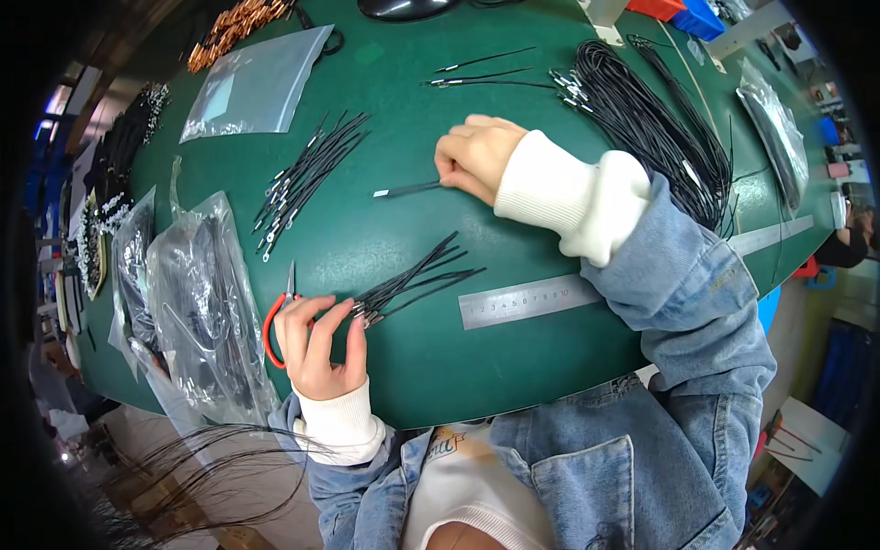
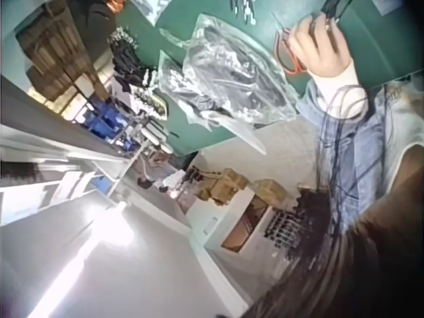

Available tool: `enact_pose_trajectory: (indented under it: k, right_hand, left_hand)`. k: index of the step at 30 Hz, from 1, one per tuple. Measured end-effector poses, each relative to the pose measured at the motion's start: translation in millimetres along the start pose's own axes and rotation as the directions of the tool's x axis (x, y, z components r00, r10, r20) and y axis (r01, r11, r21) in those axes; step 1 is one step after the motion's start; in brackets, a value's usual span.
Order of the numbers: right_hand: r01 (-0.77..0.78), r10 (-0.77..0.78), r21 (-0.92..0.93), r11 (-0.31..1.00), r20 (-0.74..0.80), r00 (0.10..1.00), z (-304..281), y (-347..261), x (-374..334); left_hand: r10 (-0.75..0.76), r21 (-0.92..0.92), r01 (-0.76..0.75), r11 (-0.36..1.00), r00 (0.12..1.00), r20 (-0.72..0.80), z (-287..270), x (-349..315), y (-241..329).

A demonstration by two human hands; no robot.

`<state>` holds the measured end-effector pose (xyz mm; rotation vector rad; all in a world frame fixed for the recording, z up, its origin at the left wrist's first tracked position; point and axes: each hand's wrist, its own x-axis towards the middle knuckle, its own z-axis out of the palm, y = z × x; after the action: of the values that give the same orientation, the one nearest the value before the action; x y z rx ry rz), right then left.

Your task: The person measures wires along a metal ruler, cuts wires using shears, and arranges the wire pieces on the table.

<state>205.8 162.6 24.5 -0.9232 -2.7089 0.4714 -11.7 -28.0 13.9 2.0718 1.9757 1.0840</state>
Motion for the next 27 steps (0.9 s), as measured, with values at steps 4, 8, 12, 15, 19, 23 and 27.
enact_pose_trajectory:
  k: [4,8,12,15,19,23,27]
  right_hand:
    - [-0.127,0.055,0.403,0.907,0.185,0.981,-20.7,-30.0,-9.6]
    - [-0.288,0.1,0.574,0.766,0.336,0.936,-39.8,-46.0,-50.7]
    - [-0.372,0.236,0.542,0.754,0.305,0.923,-19.7,-61.5,-97.4]
    - [-0.433,0.366,0.444,0.784,0.232,0.901,-8.8,-67.6,-113.7]
    - [-0.352,0.351,0.458,0.816,0.089,0.932,6.1,-69.9,-125.5]
    - [-0.394,0.389,0.406,0.825,0.1,0.916,3.5,-71.7,-133.2]
    - [-0.209,0.23,0.12,0.971,-0.206,0.951,5.5,-80.8,-145.3]
  left_hand:
    - [-0.026,-0.024,0.025,0.999,0.999,-0.038,-1.7,-1.3,-1.2]
    - [0.076,-0.135,-0.07,0.988,0.996,0.042,0.8,-6.1,10.2]
    - [0.203,-0.226,-0.165,0.96,0.966,0.159,15.5,-12.0,27.7]
    - [0.255,-0.192,-0.217,0.957,0.947,0.198,27.4,-11.8,32.4]
    - [0.308,-0.172,-0.273,0.946,0.925,0.225,35.6,-9.5,35.3]
    - [0.302,-0.193,-0.264,0.945,0.931,0.206,39.1,-6.3,40.7]
    - [0.269,-0.159,-0.238,0.958,0.939,0.213,36.4,-5.3,44.8]
